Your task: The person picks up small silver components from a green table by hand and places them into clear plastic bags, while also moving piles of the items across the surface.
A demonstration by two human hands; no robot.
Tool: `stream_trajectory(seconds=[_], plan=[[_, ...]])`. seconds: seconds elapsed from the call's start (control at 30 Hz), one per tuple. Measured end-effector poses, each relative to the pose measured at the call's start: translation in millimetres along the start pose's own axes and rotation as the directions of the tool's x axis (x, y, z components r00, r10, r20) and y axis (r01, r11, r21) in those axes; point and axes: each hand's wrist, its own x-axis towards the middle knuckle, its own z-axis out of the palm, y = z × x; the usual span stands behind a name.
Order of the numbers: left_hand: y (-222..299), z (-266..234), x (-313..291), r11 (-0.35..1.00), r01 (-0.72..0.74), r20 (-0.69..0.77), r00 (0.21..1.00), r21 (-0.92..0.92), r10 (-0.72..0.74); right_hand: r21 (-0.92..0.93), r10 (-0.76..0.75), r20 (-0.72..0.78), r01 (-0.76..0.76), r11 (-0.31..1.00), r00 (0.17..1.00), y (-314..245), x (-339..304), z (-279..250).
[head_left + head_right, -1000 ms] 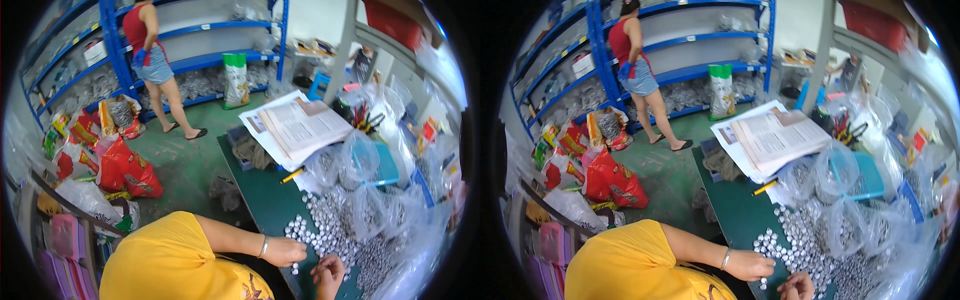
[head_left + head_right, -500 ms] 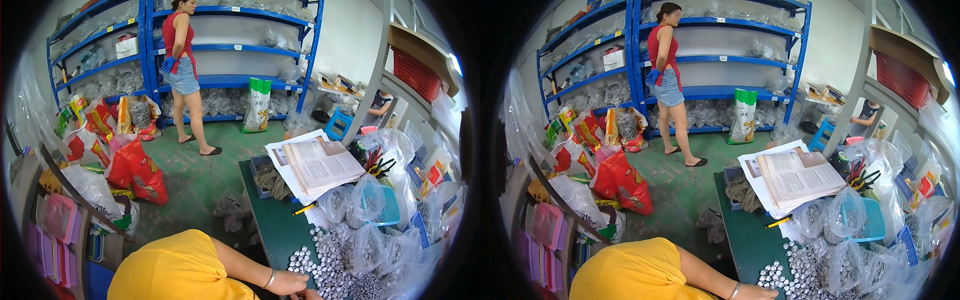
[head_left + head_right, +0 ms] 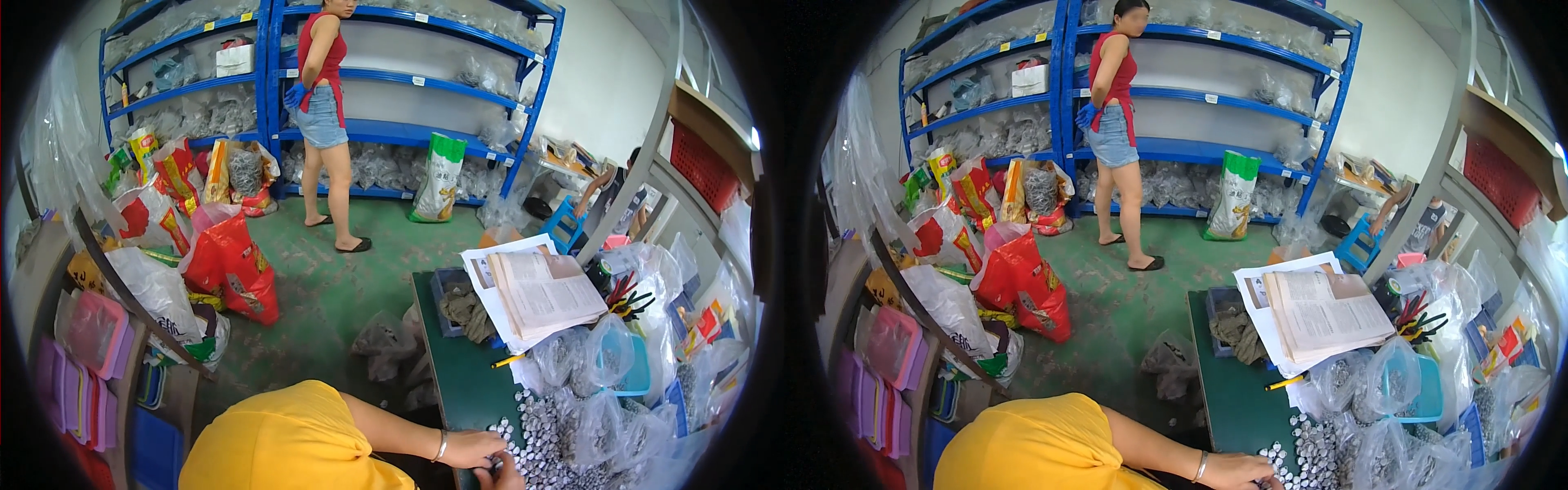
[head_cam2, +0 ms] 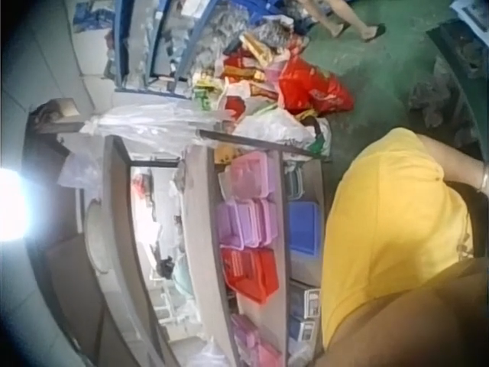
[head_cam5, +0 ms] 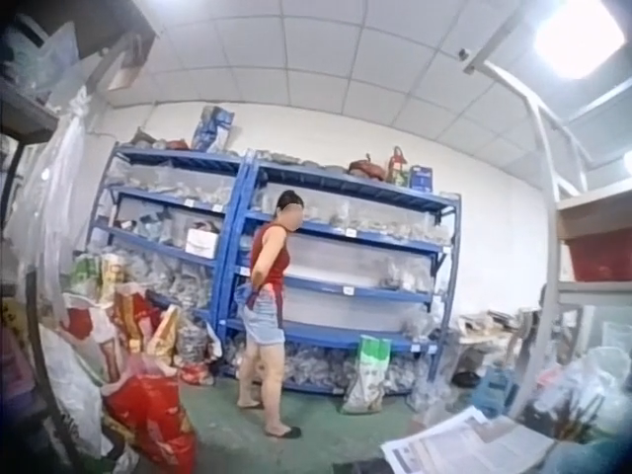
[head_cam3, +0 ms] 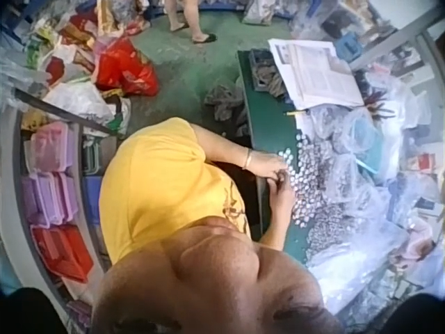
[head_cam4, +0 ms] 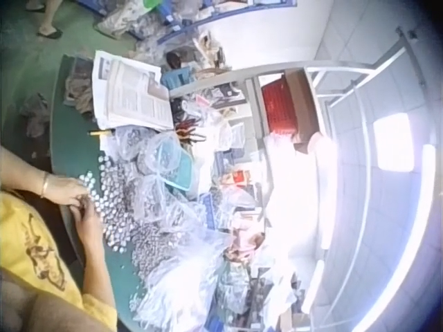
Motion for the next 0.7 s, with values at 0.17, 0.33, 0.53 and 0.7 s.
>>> stream_trajectory(seconds=[0.17, 0.33, 0.53, 0.7], plan=[[-19, 13, -10, 0.985, -0.057, 0.108, 0.993, 0.166, 0.039, -0.131, 0.112, 0.146, -0.093, 0.987, 0.983, 9, 2, -2], [-5, 1, -8, 0.985, -0.040, 0.092, 0.995, 0.170, 0.025, -0.091, 0.154, 0.103, -0.145, 0.985, 0.983, -1, -6, -19], [1, -5, -5, 0.991, -0.069, 0.177, 0.983, 0.111, 0.049, -0.131, 0.018, -0.022, -0.021, 0.991, 1.000, 9, -7, -5], [-2, -5, -12, 0.988, -0.147, 0.061, 0.988, 0.040, 0.145, -0.107, 0.088, -0.014, -0.089, 0.990, 0.996, -10, -8, -10]])
